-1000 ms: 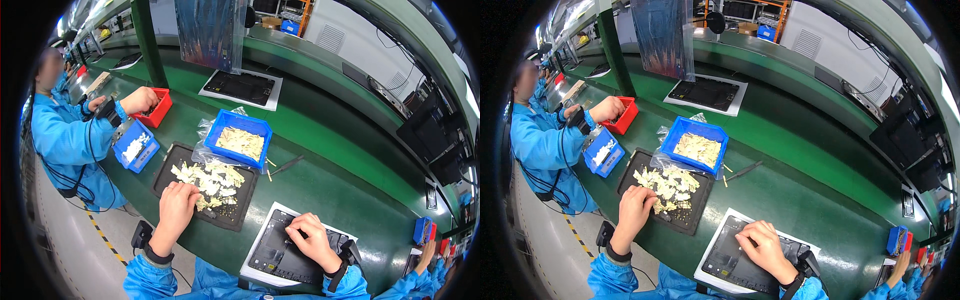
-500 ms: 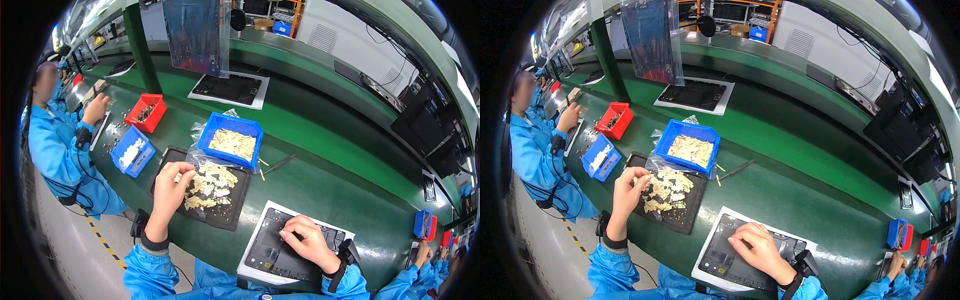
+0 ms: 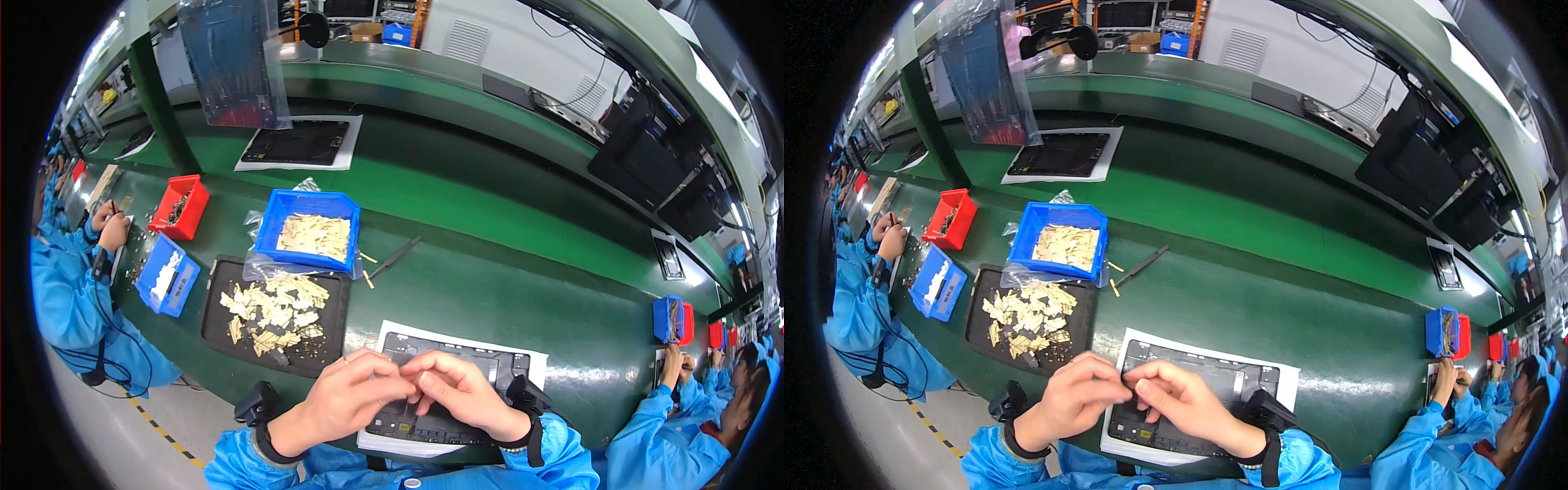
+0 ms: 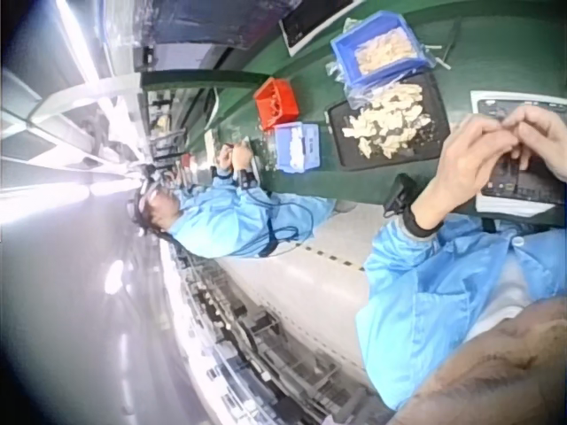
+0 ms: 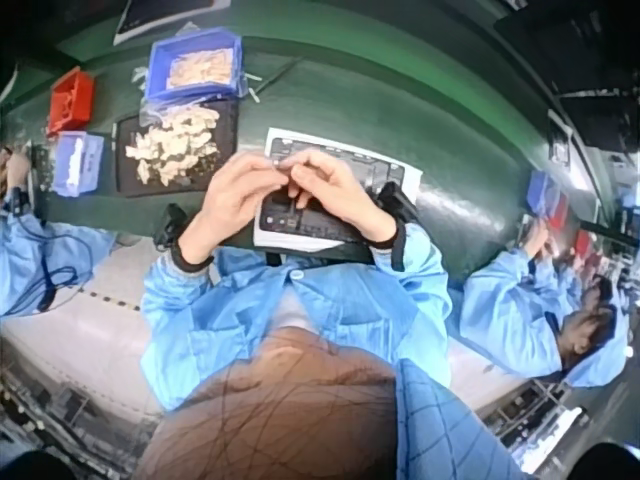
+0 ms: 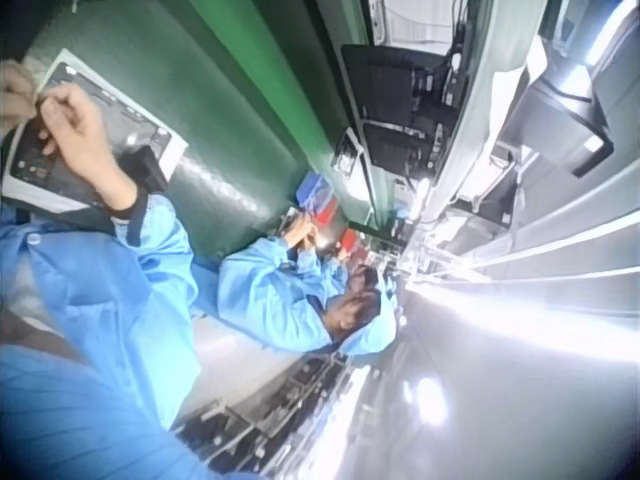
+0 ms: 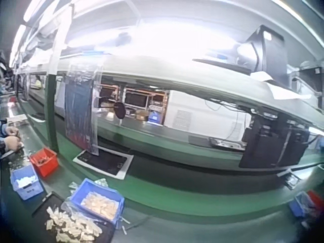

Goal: The person assembles tablet devices by inserting internal components and ribbon cables into a tablet chassis, then enclosing them with a plastic casing. The internal components are manipulated with tweezers.

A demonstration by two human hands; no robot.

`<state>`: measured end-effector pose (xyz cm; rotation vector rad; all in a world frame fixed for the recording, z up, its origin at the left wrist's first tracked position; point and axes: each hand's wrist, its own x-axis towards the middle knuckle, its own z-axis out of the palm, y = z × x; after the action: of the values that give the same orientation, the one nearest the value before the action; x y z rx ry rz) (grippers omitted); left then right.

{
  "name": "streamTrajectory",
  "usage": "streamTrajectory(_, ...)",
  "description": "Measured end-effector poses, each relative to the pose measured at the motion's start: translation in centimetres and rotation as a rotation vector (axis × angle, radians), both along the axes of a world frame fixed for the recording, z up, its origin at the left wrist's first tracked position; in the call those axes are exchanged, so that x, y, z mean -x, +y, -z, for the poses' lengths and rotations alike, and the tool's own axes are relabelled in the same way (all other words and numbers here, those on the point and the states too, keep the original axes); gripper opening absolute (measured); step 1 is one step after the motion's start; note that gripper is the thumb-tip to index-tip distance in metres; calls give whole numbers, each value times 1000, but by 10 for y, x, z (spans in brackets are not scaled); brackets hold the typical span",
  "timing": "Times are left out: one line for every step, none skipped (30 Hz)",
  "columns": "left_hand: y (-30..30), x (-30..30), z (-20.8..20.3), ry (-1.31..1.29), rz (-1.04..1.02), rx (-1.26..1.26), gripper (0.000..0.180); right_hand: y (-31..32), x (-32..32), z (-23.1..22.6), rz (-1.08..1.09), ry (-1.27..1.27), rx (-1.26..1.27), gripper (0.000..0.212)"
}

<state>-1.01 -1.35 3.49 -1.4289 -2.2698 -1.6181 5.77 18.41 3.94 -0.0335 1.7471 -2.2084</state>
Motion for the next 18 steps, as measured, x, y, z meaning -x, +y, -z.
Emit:
streamTrajectory(4, 1, -2, -33, 16, -61, 27, 8, -2, 3, 1, -11, 51, 31)
streamTrajectory(6, 0, 2, -36, 24, -62, 27, 11, -2, 7, 10, -13, 49, 31)
streamTrajectory(4, -5, 7, -401, 92, -139, 35, 14, -2, 11, 13, -25, 88, 30)
streamTrajectory(3, -6, 12, -767, 158, -214, 43, 14, -2, 12, 16, -37, 127, 30)
streamTrajectory(3, -2, 16, -852, 303, -219, 52, 13, -3, 9, -3, -18, 104, 29)
streamTrajectory(7, -3, 20, -854, 308, -218, 52, 12, -2, 12, -16, 272, -106, 28)
streamTrajectory(11, -6, 25, -1060, 412, -369, 47, 12, -1, 13, -64, 309, -74, 27)
streamTrajectory(15, -8, 30, -1265, 516, -523, 42, 13, -2, 14, -113, 345, -41, 26)
streamTrajectory(15, -7, 37, -1288, 537, -499, 42, 13, 0, 16, -112, 346, -37, 26)
streamTrajectory(14, -6, 40, -1288, 535, -496, 42, 13, 1, 16, -107, 440, -66, 22)
streamTrajectory(13, -7, 42, -1317, 551, -458, 41, 13, 3, 16, -102, 535, -95, 18)
streamTrajectory(13, -7, 43, -1347, 573, -421, 40, 14, 2, 14, -99, 535, -97, 18)
streamTrajectory(14, -9, 44, -1347, 576, -420, 40, 15, 1, 11, -90, 546, -171, 13)
streamTrajectory(16, -12, 43, -1266, 481, -383, 36, 15, -1, 6, -82, 557, -245, 7)
streamTrajectory(19, -14, 44, -1188, 387, -347, 33, 15, -1, 4, -9, 539, -320, 5)
streamTrajectory(19, -12, 35, -1118, 268, -272, 25, 14, -1, 1, 62, 521, -394, 3)
streamTrajectory(18, -9, 33, -1132, 224, -262, 22, 18, -1, -4, 98, 606, -685, 7)
streamTrajectory(16, -7, 31, -1142, 179, -252, 21, 19, -1, -7, 100, 604, -686, 7)
